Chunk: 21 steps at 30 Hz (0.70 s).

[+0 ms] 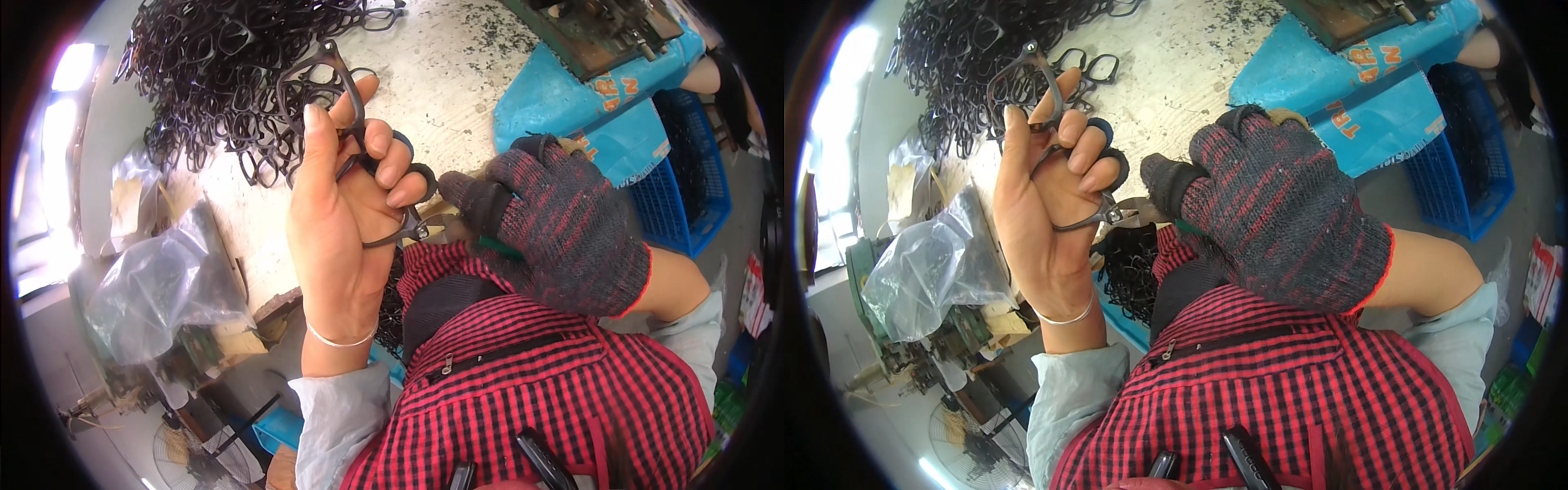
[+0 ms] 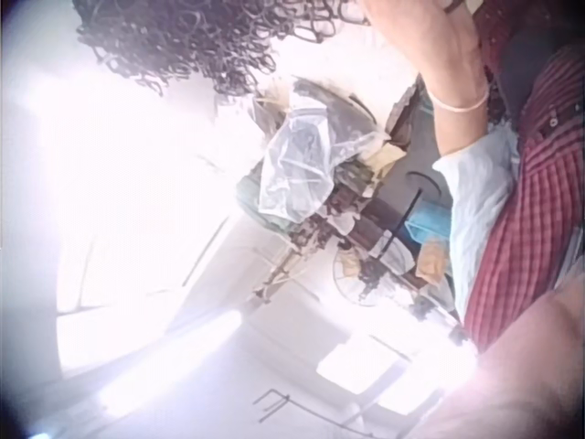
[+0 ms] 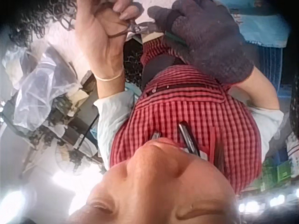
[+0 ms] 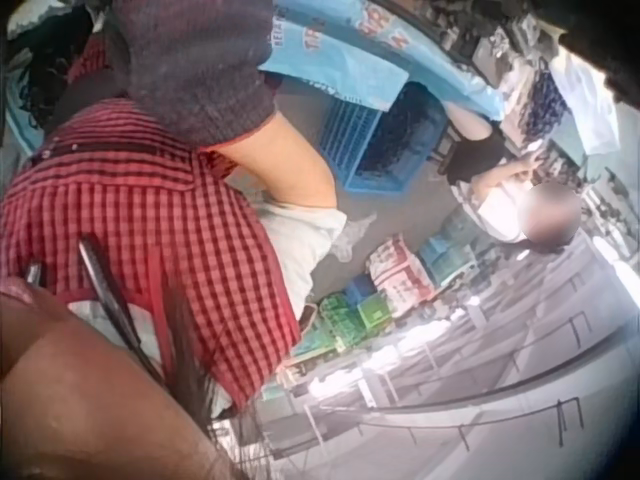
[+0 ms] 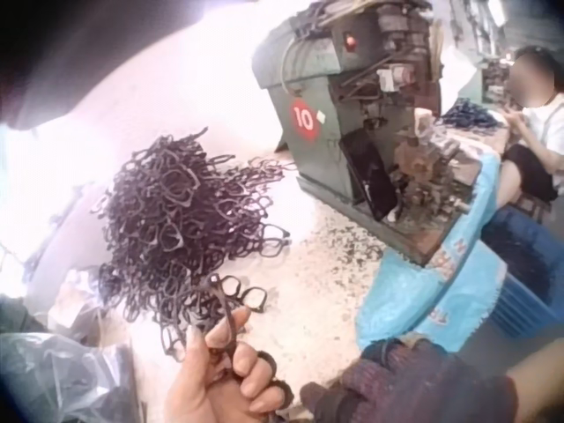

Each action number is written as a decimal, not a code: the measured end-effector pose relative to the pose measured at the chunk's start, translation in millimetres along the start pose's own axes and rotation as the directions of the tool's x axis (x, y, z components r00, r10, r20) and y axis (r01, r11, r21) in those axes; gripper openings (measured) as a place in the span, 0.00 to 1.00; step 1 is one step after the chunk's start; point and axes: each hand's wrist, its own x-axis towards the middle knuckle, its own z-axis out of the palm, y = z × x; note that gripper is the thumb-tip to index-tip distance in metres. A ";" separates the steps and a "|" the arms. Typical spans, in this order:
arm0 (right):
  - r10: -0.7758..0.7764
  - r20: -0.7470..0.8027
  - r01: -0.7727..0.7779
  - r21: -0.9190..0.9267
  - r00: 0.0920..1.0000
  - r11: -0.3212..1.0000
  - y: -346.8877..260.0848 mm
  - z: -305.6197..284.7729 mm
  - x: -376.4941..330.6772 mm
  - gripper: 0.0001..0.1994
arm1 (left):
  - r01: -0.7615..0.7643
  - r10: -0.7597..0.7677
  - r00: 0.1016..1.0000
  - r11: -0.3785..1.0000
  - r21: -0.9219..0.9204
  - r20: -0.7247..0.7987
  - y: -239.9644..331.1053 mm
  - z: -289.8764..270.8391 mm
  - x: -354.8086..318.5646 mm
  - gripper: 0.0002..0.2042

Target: The person assembles eyeglass frames by hand, inserting nose pads and tightening screws with a small tool. They handle multiple frames one at a time, placing finished units on the table.

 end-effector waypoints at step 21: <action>-0.039 -0.104 0.026 -0.120 0.994 0.992 -5.4 7.9 -2.1 0.23 | -0.144 0.145 0.988 0.989 -0.018 0.045 -0.8 8.3 -13.3 0.36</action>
